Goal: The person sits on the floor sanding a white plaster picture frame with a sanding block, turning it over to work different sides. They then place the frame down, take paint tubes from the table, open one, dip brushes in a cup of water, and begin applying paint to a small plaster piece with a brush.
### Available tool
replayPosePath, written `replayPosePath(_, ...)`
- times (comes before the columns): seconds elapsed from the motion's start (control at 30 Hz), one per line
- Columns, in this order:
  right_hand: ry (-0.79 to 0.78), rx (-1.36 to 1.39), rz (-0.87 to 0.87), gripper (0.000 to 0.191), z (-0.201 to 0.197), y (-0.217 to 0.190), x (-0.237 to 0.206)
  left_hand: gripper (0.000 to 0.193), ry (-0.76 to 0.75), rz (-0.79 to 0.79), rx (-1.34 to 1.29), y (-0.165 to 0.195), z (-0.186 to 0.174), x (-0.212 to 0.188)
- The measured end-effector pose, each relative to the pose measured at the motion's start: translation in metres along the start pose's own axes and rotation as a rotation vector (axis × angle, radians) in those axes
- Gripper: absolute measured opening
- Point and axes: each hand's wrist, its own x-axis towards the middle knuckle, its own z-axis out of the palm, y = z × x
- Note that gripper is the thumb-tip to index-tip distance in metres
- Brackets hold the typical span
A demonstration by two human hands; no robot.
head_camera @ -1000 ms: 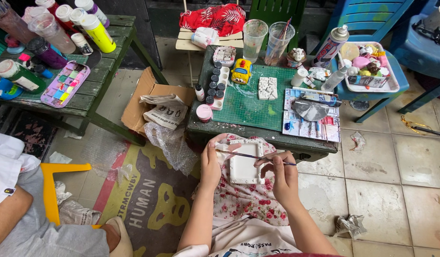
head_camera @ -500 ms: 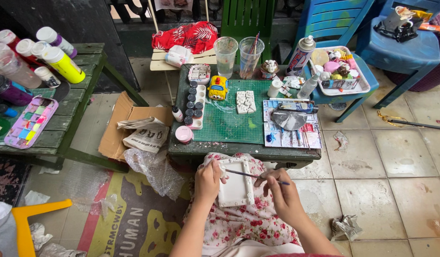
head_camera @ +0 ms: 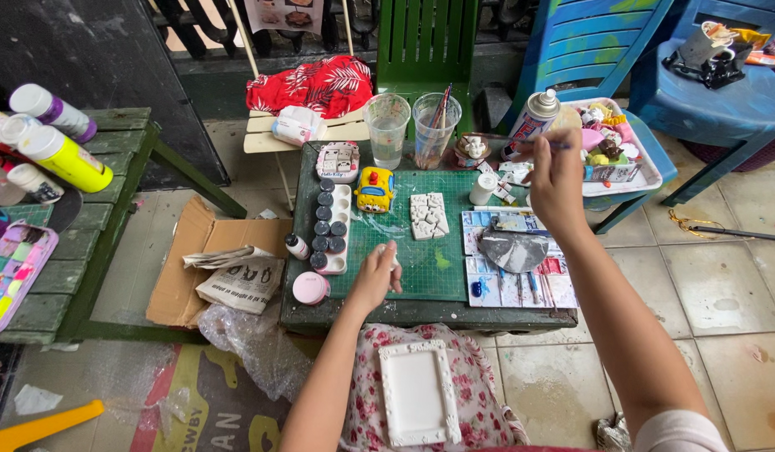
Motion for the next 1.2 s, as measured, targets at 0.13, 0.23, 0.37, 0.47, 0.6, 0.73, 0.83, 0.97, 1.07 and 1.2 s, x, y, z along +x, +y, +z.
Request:
replayPosePath(0.13,-0.037,-0.185,-0.112,0.011,0.031,0.037,0.062,0.032,-0.133,-0.084,-0.17,-0.03,0.016,0.015)
replayPosePath(0.23,-0.049,-0.18,-0.022,0.014,0.052,0.064,0.088,0.032,-0.138,0.011,-0.329,-0.045,0.017,0.019)
replayPosePath(0.37,-0.113,-0.334,0.083,0.021,0.073,0.101,0.106,0.029,-0.048,0.146,-0.376,-0.054,0.013,0.016)
replayPosePath(0.47,-0.159,-0.474,-0.005,0.021,0.086,0.114,0.11,0.027,-0.025,0.206,-0.358,-0.055,0.011,0.015)
replayPosePath(0.6,-0.173,-0.623,0.037,0.023,0.095,0.111,0.113,0.025,-0.032,0.165,-0.359,-0.054,0.011,0.01)
replayPosePath(0.73,-0.125,-0.72,0.013,0.035,0.098,0.106,0.116,0.024,-0.034,0.14,-0.329,-0.056,0.011,0.006)
replayPosePath(0.83,-0.028,-0.679,-0.222,0.028,0.107,0.111,0.124,0.024,0.007,0.156,-0.338,-0.057,0.009,0.005)
replayPosePath(0.97,-0.097,-0.479,-0.05,0.018,0.116,0.12,0.14,0.024,0.033,0.167,-0.359,-0.058,0.005,0.003)
replayPosePath(1.07,-0.07,-0.443,-0.065,0.014,0.119,0.118,0.141,0.026,0.046,0.191,-0.352,-0.057,0.004,0.002)
replayPosePath(1.2,0.005,-0.284,-0.201,0.015,0.115,0.11,0.144,0.027,0.051,0.195,-0.344,-0.056,0.005,0.001)
